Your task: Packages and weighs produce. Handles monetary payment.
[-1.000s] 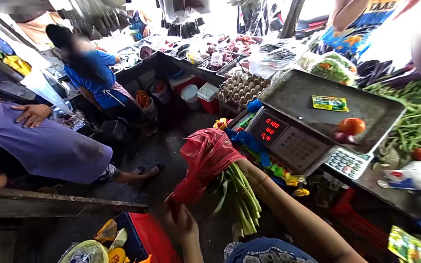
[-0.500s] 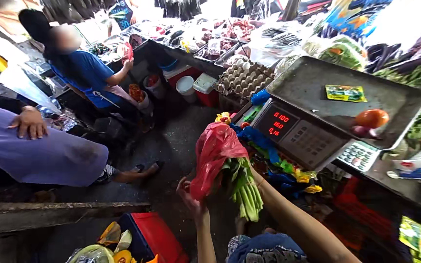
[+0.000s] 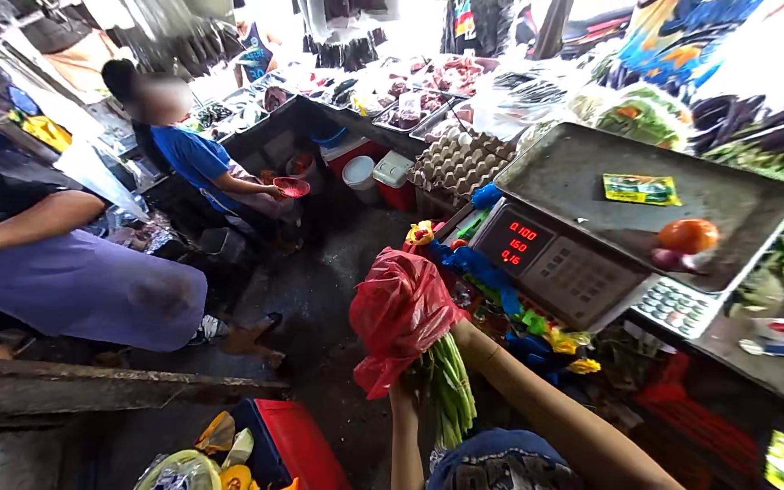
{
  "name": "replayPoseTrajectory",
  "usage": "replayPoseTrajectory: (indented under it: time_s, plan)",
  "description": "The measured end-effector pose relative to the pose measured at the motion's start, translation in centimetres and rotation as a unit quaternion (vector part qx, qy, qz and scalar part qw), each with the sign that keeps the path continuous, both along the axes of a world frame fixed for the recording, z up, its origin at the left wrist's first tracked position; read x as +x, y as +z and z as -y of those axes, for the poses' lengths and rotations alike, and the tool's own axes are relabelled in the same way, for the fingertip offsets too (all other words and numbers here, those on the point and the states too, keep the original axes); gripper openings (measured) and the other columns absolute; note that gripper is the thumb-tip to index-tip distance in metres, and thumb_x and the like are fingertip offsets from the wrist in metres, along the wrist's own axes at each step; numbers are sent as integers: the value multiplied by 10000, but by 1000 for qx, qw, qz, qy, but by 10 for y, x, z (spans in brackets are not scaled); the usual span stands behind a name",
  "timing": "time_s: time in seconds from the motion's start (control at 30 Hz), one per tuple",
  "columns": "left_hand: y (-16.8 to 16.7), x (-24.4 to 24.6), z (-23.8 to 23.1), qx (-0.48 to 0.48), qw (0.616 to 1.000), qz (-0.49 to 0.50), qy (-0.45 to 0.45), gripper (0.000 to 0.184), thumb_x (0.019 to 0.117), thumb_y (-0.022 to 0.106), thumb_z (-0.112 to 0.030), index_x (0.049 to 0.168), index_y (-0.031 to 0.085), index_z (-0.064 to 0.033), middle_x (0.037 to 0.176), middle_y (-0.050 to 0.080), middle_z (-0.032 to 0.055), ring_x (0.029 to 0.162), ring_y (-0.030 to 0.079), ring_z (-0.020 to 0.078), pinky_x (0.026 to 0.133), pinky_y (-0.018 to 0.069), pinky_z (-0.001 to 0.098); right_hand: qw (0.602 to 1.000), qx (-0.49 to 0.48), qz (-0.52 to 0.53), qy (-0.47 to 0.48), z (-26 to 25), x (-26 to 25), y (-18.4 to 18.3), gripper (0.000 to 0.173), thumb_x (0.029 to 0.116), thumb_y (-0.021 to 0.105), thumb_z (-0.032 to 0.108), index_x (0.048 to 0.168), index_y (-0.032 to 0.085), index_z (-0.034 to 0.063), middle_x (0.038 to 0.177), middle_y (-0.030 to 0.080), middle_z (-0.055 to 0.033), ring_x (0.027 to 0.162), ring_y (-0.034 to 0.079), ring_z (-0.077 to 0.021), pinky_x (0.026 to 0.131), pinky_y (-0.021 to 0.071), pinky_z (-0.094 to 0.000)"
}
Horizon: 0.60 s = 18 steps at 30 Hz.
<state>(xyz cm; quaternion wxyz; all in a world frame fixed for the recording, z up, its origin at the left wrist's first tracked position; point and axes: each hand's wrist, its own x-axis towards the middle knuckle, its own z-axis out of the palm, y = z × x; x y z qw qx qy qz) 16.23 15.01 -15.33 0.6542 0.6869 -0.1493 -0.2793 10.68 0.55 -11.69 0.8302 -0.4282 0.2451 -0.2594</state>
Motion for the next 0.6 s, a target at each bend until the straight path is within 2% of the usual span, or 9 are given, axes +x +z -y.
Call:
replayPoseTrajectory:
  time_s: [0.07,0.17,0.2,0.23,0.3,0.4,0.47,0.53,0.6]
  plan:
    - [8,-2,1,-8,999,29,41,224,1016,442,-2,1174,549,115,989,629,95,894,602,17,838,514,178,999,-33,-24,0,2,0,5,187,1042,447,46,1146,601,56,927,695,26,864,666,-12,806,573,-223]
    - [-3,7,-6,-16,953,272,132,550,836,740,-157,1244,566,169,1196,654,251,1112,650,175,981,531,323,997,-43,-66,6,5,1,17,168,1042,475,66,1127,618,47,910,691,14,847,665,-26,792,576,-236]
    - [0,12,-11,-18,931,336,145,760,836,744,-225,1402,420,166,1394,519,315,1286,552,247,1094,458,359,996,-41,-78,9,6,2,18,153,1035,501,73,1109,632,48,898,696,8,838,668,-33,784,579,-243]
    - [6,16,-14,-4,905,394,159,911,811,732,-253,1490,280,153,1471,422,352,1349,484,310,1127,413,395,995,-38,-90,10,6,3,20,142,1035,518,79,1095,643,49,888,697,5,830,668,-37,776,578,-244]
    - [16,22,-20,4,872,459,172,872,849,714,-257,1493,282,141,1493,397,361,1386,446,362,1151,387,442,993,-34,-114,10,3,4,27,122,1036,541,81,1080,652,55,871,693,8,811,664,-35,760,574,-236]
    - [19,27,-25,51,859,471,195,310,929,686,-164,1141,691,63,1140,711,189,1101,678,237,984,541,377,990,-37,-132,20,0,4,28,98,1025,562,71,1049,657,65,849,692,17,790,662,-34,746,570,-232]
    - [18,22,-29,48,899,389,196,200,989,611,-100,1074,686,64,992,706,118,919,677,94,860,558,240,987,-30,-157,33,0,1,29,108,1033,559,91,1040,663,62,846,690,11,787,661,-41,750,567,-241]
    - [21,11,-34,-23,939,277,201,217,1045,477,-84,1154,589,66,944,611,62,819,597,32,764,514,182,981,-4,-189,52,1,-3,34,143,1049,548,123,1035,670,49,842,686,-1,776,655,-50,751,563,-253]
    - [32,-1,-37,-153,958,162,181,189,1083,374,-126,1156,540,-73,832,587,-53,660,590,-4,614,537,168,982,15,-176,71,6,-4,29,188,1066,527,155,1014,673,50,815,681,0,744,653,-53,722,563,-247]
